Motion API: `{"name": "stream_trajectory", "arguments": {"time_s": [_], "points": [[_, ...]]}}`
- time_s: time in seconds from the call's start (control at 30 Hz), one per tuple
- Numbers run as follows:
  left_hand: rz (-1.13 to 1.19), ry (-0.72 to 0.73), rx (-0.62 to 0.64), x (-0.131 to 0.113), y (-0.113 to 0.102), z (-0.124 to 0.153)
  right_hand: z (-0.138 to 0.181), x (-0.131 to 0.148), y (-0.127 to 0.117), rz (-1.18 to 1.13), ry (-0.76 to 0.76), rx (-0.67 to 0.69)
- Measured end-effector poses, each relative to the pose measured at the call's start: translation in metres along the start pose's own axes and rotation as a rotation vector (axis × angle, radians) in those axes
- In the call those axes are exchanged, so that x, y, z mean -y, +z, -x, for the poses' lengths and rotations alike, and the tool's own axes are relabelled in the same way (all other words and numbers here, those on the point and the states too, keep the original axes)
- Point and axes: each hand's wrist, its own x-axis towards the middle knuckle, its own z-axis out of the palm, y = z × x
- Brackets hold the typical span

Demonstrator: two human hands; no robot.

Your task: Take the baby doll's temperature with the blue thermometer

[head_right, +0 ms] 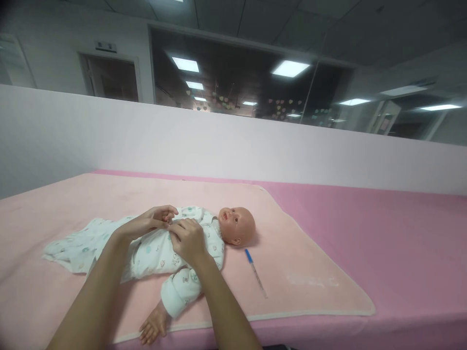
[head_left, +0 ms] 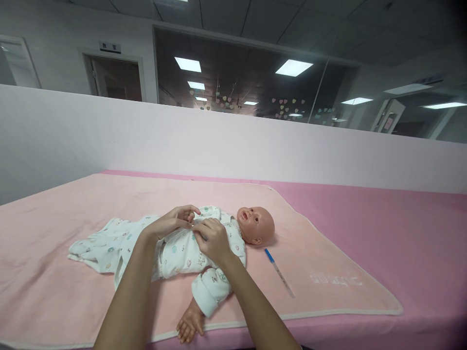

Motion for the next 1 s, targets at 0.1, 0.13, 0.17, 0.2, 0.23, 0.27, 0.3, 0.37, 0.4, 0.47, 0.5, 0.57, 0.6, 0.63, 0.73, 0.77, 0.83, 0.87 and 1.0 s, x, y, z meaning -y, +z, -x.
{"name": "stream_trajectory", "arguments": {"time_s": [0.1, 0.13, 0.17, 0.2, 0.23, 0.27, 0.3, 0.37, 0.4, 0.47, 0.5, 0.57, 0.6, 0.63, 0.73, 0.77, 0.83, 0.87, 1.0], "points": [[-0.004, -0.006, -0.007, -0.0004, 0.0006, 0.0, 0.0007, -0.0006, 0.0008, 0.034, -0.019, -0.001], [-0.005, -0.007, -0.007, -0.0004, 0.0007, -0.0001, 0.001, -0.0009, 0.0012, 0.044, -0.024, 0.001], [-0.007, -0.01, -0.008, -0.0004, 0.0006, -0.0001, 0.0013, -0.0011, 0.0015, 0.051, -0.028, 0.003], [-0.009, -0.014, -0.009, -0.0003, 0.0006, -0.0001, 0.0016, -0.0013, 0.0017, 0.055, -0.032, 0.003], [-0.011, -0.016, -0.01, -0.0002, 0.0005, -0.0001, 0.0017, -0.0012, 0.0017, 0.055, -0.034, 0.001], [-0.01, -0.017, -0.01, -0.0002, 0.0004, 0.0, 0.0018, -0.0009, 0.0014, 0.051, -0.035, -0.002], [-0.008, -0.015, -0.008, -0.0003, 0.0004, 0.0, 0.0016, -0.0003, 0.0007, 0.046, -0.034, -0.004], [-0.014, -0.013, -0.002, -0.0008, 0.0003, 0.0002, 0.0007, 0.0016, -0.0012, 0.033, -0.023, -0.003], [-0.025, -0.016, -0.001, -0.0011, 0.0003, 0.0003, 0.0001, 0.0027, -0.0024, 0.026, -0.011, -0.003], [-0.055, -0.025, 0.001, -0.0014, 0.0002, 0.0004, -0.0012, 0.0046, -0.0042, 0.016, 0.022, -0.003], [-0.066, -0.028, 0.001, -0.0014, 0.0001, 0.0004, -0.0017, 0.0053, -0.0047, 0.012, 0.04, -0.004], [-0.071, -0.023, -0.001, -0.001, 0.0, 0.0001, -0.0022, 0.0055, -0.0047, 0.013, 0.071, -0.004], [-0.068, -0.018, -0.001, -0.0007, -0.0001, 0.0, -0.0022, 0.0052, -0.0043, 0.017, 0.08, 0.0], [-0.065, -0.014, 0.001, -0.0003, -0.0002, -0.0002, -0.0022, 0.0047, -0.0038, 0.022, 0.086, 0.004], [-0.049, -0.007, 0.021, 0.0001, -0.0001, -0.0004, -0.0018, 0.0027, -0.002, 0.042, 0.084, 0.011], [-0.045, -0.008, 0.026, -0.0001, 0.0001, -0.0004, -0.0017, 0.0021, -0.0014, 0.049, 0.081, 0.009], [-0.045, -0.015, 0.028, -0.0009, 0.0008, -0.0003, -0.0015, 0.0013, -0.0006, 0.061, 0.074, 0.003], [-0.046, -0.018, 0.026, -0.0016, 0.0013, -0.0002, -0.0015, 0.001, -0.0002, 0.067, 0.071, 0.0], [-0.049, -0.014, 0.033, -0.004, 0.0027, 0.0003, -0.0016, 0.0003, 0.0009, 0.083, 0.064, -0.005]]}}
